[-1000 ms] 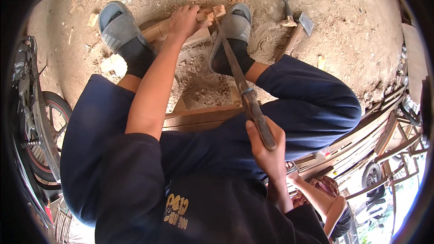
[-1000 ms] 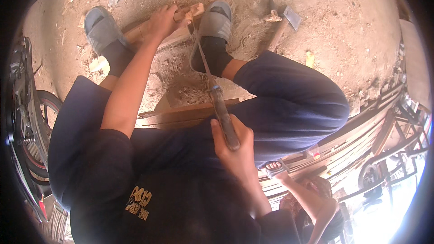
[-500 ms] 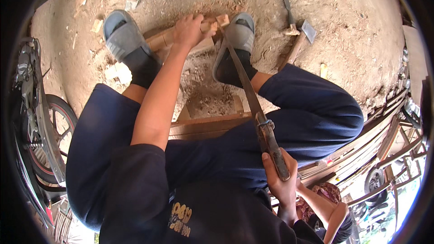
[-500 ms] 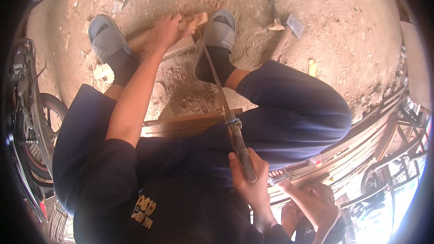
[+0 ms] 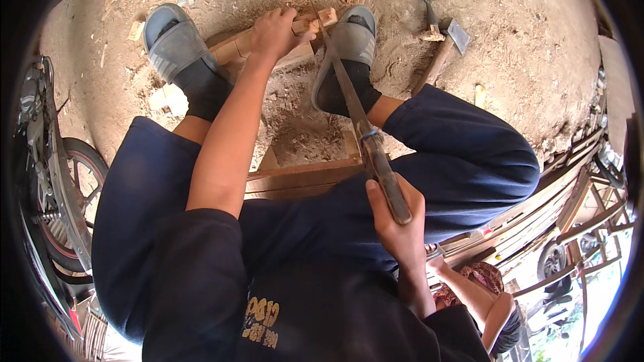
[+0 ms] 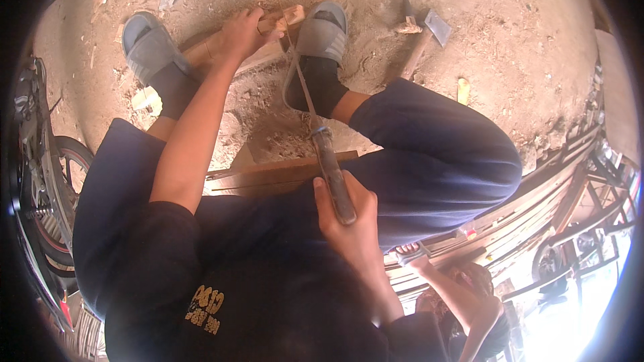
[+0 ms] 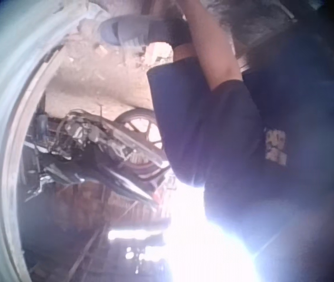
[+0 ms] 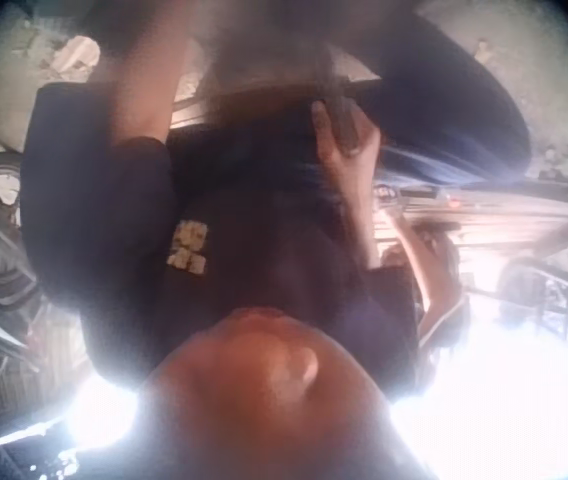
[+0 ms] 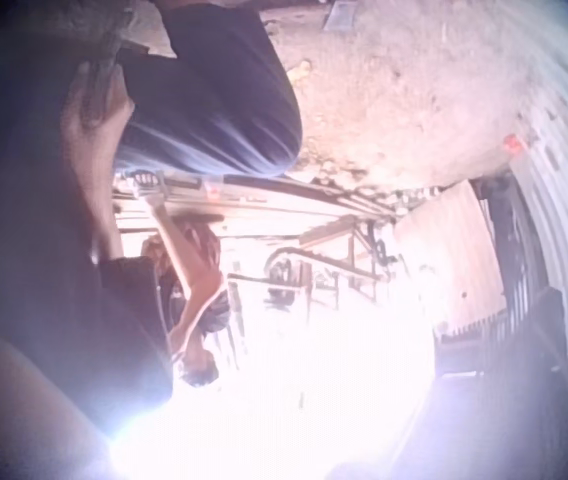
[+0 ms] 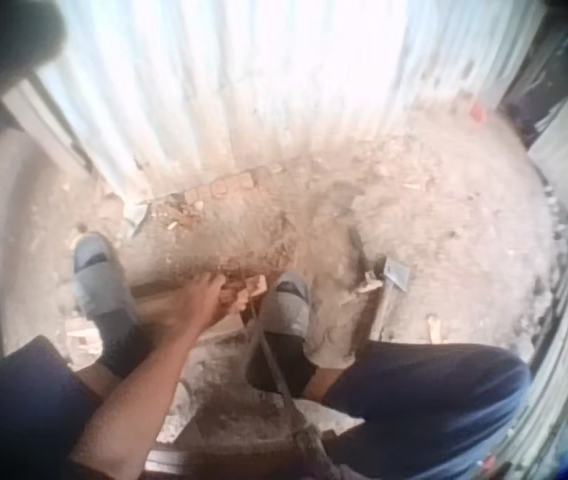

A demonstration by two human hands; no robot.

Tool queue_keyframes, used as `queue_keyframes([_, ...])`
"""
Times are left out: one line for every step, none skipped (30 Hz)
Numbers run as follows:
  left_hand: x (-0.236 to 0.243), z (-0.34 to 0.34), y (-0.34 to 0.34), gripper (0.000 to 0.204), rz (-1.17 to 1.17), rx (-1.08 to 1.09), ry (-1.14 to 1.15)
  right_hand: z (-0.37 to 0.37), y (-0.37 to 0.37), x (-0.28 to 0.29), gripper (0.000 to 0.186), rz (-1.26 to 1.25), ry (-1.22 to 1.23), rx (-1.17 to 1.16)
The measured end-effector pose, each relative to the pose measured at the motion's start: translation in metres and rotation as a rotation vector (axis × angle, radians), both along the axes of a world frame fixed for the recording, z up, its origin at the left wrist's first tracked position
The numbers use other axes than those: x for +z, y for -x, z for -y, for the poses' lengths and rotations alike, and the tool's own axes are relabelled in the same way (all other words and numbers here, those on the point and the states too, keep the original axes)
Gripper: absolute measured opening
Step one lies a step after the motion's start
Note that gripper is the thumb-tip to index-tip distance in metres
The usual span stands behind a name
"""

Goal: The person sits on the ground and uses a hand saw to cut a small block of wood held between their feet. They repeatedly saw along the wood, occasionally pausing to adjust the piece or clear sawdust.

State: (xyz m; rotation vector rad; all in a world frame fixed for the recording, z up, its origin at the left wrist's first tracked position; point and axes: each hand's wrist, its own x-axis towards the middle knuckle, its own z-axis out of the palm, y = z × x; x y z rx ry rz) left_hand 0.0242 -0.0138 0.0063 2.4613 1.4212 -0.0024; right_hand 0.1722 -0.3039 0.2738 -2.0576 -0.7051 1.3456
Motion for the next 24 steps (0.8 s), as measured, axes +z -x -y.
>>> queue_keyframes([-0.001,0.000,0.000,0.067,0.002,-0.003,-0.010,-0.002,0.002,0.000,0.022,-0.002,0.009,0.008])
queue_keyframes([-0.002,0.001,-0.003,0.066,0.005,-0.007,-0.019,-0.003,0.003,0.001,0.022,-0.004,0.018,0.015])
queue_keyframes([-0.004,0.002,-0.004,0.065,0.009,-0.012,-0.027,0.004,0.002,0.017,0.022,0.003,0.050,-0.015])
queue_keyframes([-0.001,-0.005,-0.004,0.066,0.005,0.003,-0.011,0.015,0.002,0.032,0.021,0.056,0.017,-0.017])
queue_keyframes([0.003,-0.002,0.000,0.066,-0.005,0.020,0.026,0.019,-0.001,0.041,0.021,0.042,0.102,-0.021])
queue_keyframes([0.007,0.002,0.004,0.067,-0.016,0.038,0.063,0.022,-0.003,0.046,0.021,0.028,0.186,-0.024])
queue_keyframes([0.007,-0.001,0.003,0.068,-0.028,0.062,0.063,0.019,-0.003,0.045,0.022,0.026,0.145,-0.018])
queue_keyframes([0.008,-0.004,0.000,0.067,-0.022,0.044,0.054,0.011,-0.002,0.042,0.022,0.024,0.103,-0.010])
queue_keyframes([0.005,-0.005,0.000,0.067,-0.027,0.026,0.052,0.007,-0.001,0.039,0.022,0.010,0.069,-0.001])
queue_keyframes([0.003,-0.005,-0.001,0.067,-0.033,0.009,0.048,0.005,-0.001,0.038,0.022,0.006,0.075,-0.009])
queue_keyframes([0.001,-0.003,-0.002,0.066,-0.035,0.010,0.050,0.004,-0.001,0.036,0.022,0.001,0.081,-0.017])
queue_keyframes([0.002,-0.002,-0.002,0.066,-0.037,0.018,0.047,0.004,0.001,0.032,0.022,-0.006,0.081,-0.027])
queue_keyframes([0.003,-0.001,-0.001,0.066,-0.038,0.025,0.045,0.015,-0.001,0.022,0.023,0.011,0.054,-0.020])
queue_keyframes([0.004,0.000,0.000,0.066,-0.040,0.034,0.042,0.022,0.003,0.025,0.024,0.031,0.041,-0.031])
queue_keyframes([0.010,-0.006,-0.008,0.066,-0.020,0.037,0.047,0.028,0.001,0.028,0.024,0.066,0.015,-0.041])
queue_keyframes([0.013,-0.003,-0.007,0.066,-0.020,0.043,0.074,0.033,0.003,0.031,0.024,0.083,0.011,-0.046])
queue_keyframes([0.015,0.000,-0.004,0.066,-0.019,0.049,0.101,0.028,0.000,0.033,0.025,0.047,0.107,-0.040])
queue_keyframes([0.013,0.002,0.000,0.066,-0.030,0.042,0.087,0.025,0.001,0.030,0.025,0.025,0.078,-0.040])
queue_keyframes([0.011,-0.005,-0.002,0.066,-0.024,0.030,0.051,0.018,0.000,0.025,0.025,0.019,0.026,-0.045])
queue_keyframes([0.005,-0.001,-0.002,0.065,-0.020,0.017,0.042,0.012,0.003,0.021,0.025,0.012,0.001,-0.050])
queue_keyframes([-0.001,0.005,0.000,0.066,-0.014,0.006,0.071,0.000,0.004,0.009,0.025,-0.026,0.024,-0.074])
queue_keyframes([0.000,0.005,0.002,0.066,-0.011,-0.004,0.080,0.002,0.004,0.007,0.025,-0.014,0.005,-0.053])
queue_keyframes([0.001,0.003,0.001,0.066,-0.008,-0.015,0.090,0.006,0.004,0.008,0.025,-0.002,-0.014,-0.033])
queue_keyframes([0.001,0.000,-0.003,0.066,-0.006,-0.014,0.058,0.011,0.005,0.010,0.025,0.011,-0.032,-0.014])
